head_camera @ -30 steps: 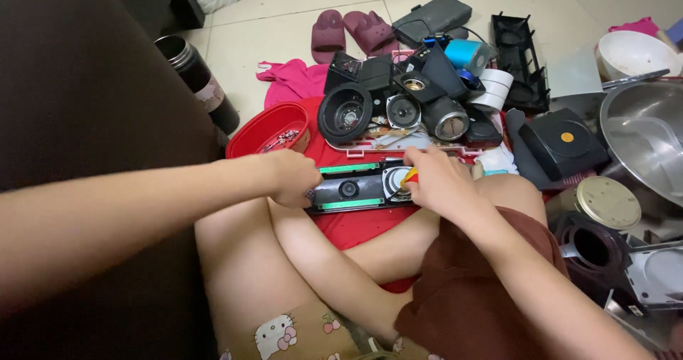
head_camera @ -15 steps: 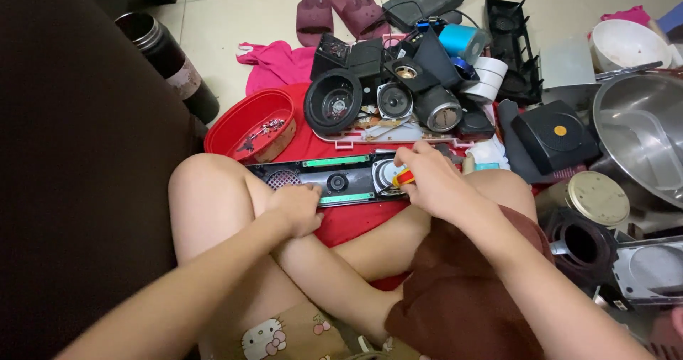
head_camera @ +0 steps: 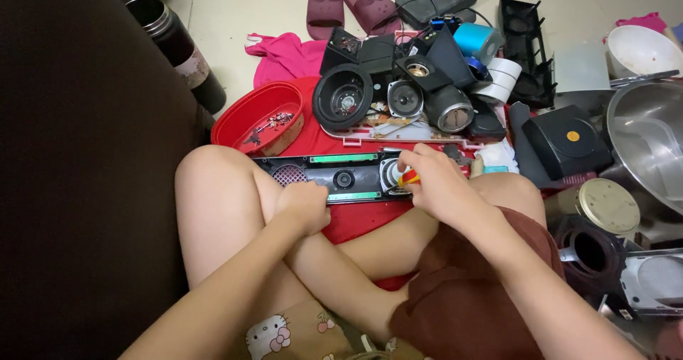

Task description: Installing a speaker driver into a plastic housing and securing it with screws using a screwdriver.

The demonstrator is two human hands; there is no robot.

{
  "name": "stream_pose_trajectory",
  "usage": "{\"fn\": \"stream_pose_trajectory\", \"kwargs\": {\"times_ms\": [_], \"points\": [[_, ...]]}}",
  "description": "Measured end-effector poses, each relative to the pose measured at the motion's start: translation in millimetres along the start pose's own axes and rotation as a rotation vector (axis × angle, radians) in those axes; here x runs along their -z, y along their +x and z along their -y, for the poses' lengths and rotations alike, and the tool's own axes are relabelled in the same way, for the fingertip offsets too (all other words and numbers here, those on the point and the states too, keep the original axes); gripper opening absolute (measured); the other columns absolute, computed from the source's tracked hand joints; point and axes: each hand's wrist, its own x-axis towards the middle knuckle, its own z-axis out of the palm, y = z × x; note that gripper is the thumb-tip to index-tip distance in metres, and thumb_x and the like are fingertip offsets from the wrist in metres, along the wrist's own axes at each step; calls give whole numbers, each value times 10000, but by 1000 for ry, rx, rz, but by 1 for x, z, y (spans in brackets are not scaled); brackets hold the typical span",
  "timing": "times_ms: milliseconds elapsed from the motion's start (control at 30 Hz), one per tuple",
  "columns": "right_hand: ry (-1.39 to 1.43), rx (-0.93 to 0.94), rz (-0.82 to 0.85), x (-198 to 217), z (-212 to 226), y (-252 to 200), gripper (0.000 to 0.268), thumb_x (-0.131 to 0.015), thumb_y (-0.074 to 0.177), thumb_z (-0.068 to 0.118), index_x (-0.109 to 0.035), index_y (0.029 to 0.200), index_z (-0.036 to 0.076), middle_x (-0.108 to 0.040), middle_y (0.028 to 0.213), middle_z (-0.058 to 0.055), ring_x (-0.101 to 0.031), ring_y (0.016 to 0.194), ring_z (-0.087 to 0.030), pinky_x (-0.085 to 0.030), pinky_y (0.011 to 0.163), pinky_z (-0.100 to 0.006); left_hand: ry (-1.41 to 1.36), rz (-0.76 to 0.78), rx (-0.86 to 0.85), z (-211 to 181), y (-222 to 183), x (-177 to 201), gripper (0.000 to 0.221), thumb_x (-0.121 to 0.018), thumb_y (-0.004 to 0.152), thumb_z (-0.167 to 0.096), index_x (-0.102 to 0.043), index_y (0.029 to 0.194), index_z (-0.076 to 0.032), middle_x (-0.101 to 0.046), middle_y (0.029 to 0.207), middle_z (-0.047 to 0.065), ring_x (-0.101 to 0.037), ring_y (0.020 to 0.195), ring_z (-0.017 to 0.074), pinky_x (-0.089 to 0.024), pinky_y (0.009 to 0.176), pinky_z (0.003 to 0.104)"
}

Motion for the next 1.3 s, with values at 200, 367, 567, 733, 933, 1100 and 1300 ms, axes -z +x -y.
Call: {"fn": "stream_pose_trajectory", "kwargs": {"times_ms": [200,367,567,733,933,1100,1300], "points": [[51,-218,-31,6,-1,2,462,-662,733,248,-446,1103,71,-621,926,-228,-595,937,-407,-458,807,-489,4,-20,-3,0,2,-4,335,-542,674,-324,-672,837,-62,-673,829,145,-656,830,309,-509,730,415],[42,-90,81,19,15,-2,571,-706,667,109,-425,1164,90,-595,996,-208,-575,982,-411,-455,831,-499,11,7,-12,-3,1,-1,336,-534,686,-315,-665,851,-53,-670,860,149,-650,855,311,-509,753,414],[74,-248,47,14,18,2,477,-675,730,220,-448,1124,73,-607,957,-234,-597,939,-411,-464,804,-488,19,19,-8,-3,-2,1,339,-514,700,-301,-657,872,-47,-666,881,155,-646,870,317,-506,761,418],[29,-174,70,11,13,-2,406,-698,693,179,-528,1054,107,-613,967,-199,-601,956,-390,-484,796,-454,73,42,-81,1,0,-1,355,-486,704,-308,-630,884,-38,-657,875,157,-645,855,314,-503,754,423],[46,-307,-19,8,-6,6,400,-712,693,213,-557,1044,103,-613,923,-216,-609,910,-400,-485,779,-485,183,297,-213,11,-15,59,417,-447,784,-371,-636,952,-40,-645,951,182,-618,936,329,-470,836,443],[6,-298,-22,9,-2,17,387,-669,730,276,-524,1063,140,-591,947,-221,-601,931,-412,-480,794,-465,484,237,-288,30,-32,150,323,-421,743,-235,-651,869,-46,-667,881,150,-627,890,340,-481,796,412],[71,-344,-50,13,9,15,333,-660,766,262,-530,1009,74,-588,927,-270,-601,915,-442,-476,790,-473,637,161,-339,69,-55,180,328,-483,781,-390,-626,964,-160,-657,833,102,-657,804,275,-513,736,371]]}}
